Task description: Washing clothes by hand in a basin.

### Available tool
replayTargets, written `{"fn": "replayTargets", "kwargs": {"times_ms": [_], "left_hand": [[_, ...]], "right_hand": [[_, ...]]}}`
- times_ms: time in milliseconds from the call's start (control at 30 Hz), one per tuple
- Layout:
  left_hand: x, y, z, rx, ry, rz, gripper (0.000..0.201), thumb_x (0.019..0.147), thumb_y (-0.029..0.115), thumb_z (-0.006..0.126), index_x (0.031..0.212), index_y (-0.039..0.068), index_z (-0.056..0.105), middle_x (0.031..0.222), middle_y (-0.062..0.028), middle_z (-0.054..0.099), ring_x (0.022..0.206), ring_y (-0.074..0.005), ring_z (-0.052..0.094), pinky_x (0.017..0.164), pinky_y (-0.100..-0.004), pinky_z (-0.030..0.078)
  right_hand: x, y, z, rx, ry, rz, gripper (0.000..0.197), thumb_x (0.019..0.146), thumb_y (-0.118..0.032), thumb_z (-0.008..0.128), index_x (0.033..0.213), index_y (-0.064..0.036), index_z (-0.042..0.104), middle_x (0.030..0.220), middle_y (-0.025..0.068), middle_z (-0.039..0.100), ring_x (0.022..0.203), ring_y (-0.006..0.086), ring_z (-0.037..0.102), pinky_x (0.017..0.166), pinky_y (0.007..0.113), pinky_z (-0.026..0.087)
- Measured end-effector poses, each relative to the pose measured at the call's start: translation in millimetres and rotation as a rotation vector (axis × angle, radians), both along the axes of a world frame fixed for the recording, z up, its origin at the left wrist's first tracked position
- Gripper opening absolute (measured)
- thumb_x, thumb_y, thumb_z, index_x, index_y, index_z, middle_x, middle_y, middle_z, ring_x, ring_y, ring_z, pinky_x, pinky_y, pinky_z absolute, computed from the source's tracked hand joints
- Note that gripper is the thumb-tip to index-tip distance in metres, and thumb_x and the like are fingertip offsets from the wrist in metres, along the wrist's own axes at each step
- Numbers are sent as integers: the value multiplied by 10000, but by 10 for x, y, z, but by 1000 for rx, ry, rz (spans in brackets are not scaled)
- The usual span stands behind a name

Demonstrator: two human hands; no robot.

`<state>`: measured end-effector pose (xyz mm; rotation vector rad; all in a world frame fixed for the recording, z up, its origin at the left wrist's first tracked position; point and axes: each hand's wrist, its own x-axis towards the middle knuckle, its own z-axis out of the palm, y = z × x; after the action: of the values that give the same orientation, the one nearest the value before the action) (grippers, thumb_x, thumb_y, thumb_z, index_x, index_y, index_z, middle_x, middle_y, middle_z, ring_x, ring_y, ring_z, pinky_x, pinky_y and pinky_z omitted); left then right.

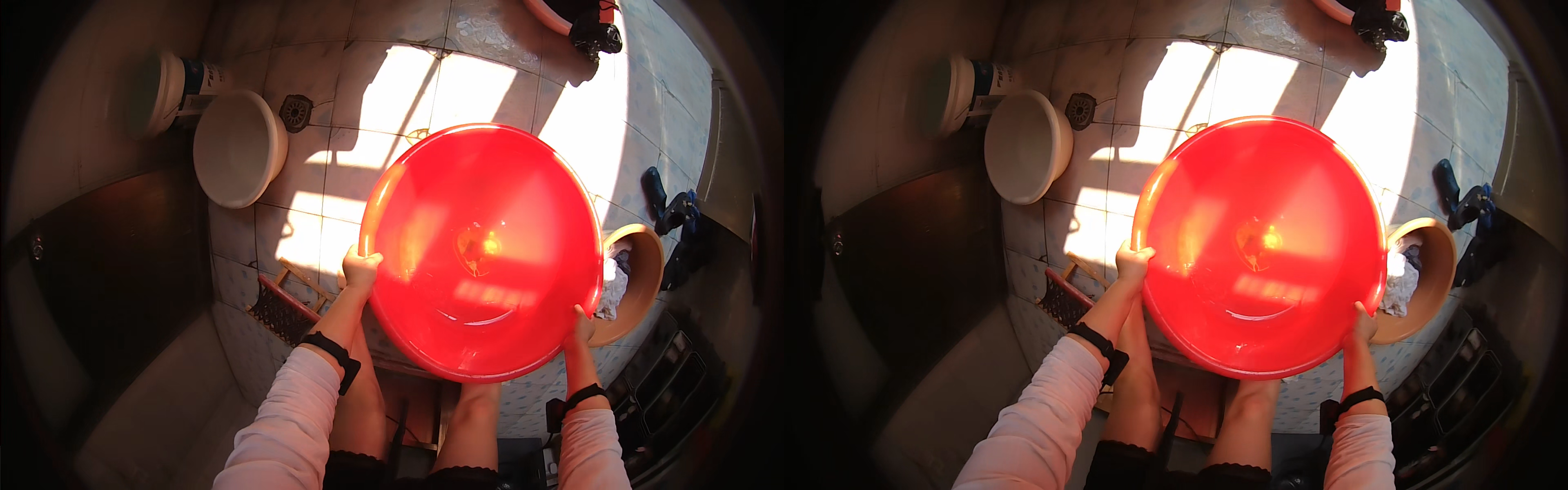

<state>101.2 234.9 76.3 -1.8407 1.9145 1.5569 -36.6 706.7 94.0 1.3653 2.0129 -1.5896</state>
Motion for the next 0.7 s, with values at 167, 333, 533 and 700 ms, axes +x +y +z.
{"fn": "replayTargets", "kwargs": {"times_ms": [167,333,533,700], "left_hand": [[448,-209,495,73,29,62,243,693,-41,601,922,7,533,824,-78,598,691,-167,578,625,-283,480],[935,-1177,1347,-21,125,16,300,711,-61,583,996,-2,508,906,-100,605,760,-180,592,678,-289,483],[1080,-2030,2595,-178,-100,-152,368,707,-39,562,1063,-15,478,989,-119,572,854,-203,573,765,-306,466],[845,-2228,3085,-289,-324,-280,396,646,-29,526,1040,-24,484,936,-127,574,794,-211,580,719,-314,479]], "right_hand": [[530,69,-167,134,-120,74,296,638,-67,678,908,-4,575,806,58,622,656,150,580,587,282,472],[1317,-1120,237,42,-173,30,227,685,-52,661,893,-9,582,796,53,624,662,143,579,603,275,470],[2420,-2215,739,16,-463,22,348,614,-174,703,890,10,598,816,118,652,745,199,620,682,322,484],[3095,-2676,899,-87,-722,33,345,630,-115,702,926,22,588,893,122,641,785,213,621,687,330,493]]}}
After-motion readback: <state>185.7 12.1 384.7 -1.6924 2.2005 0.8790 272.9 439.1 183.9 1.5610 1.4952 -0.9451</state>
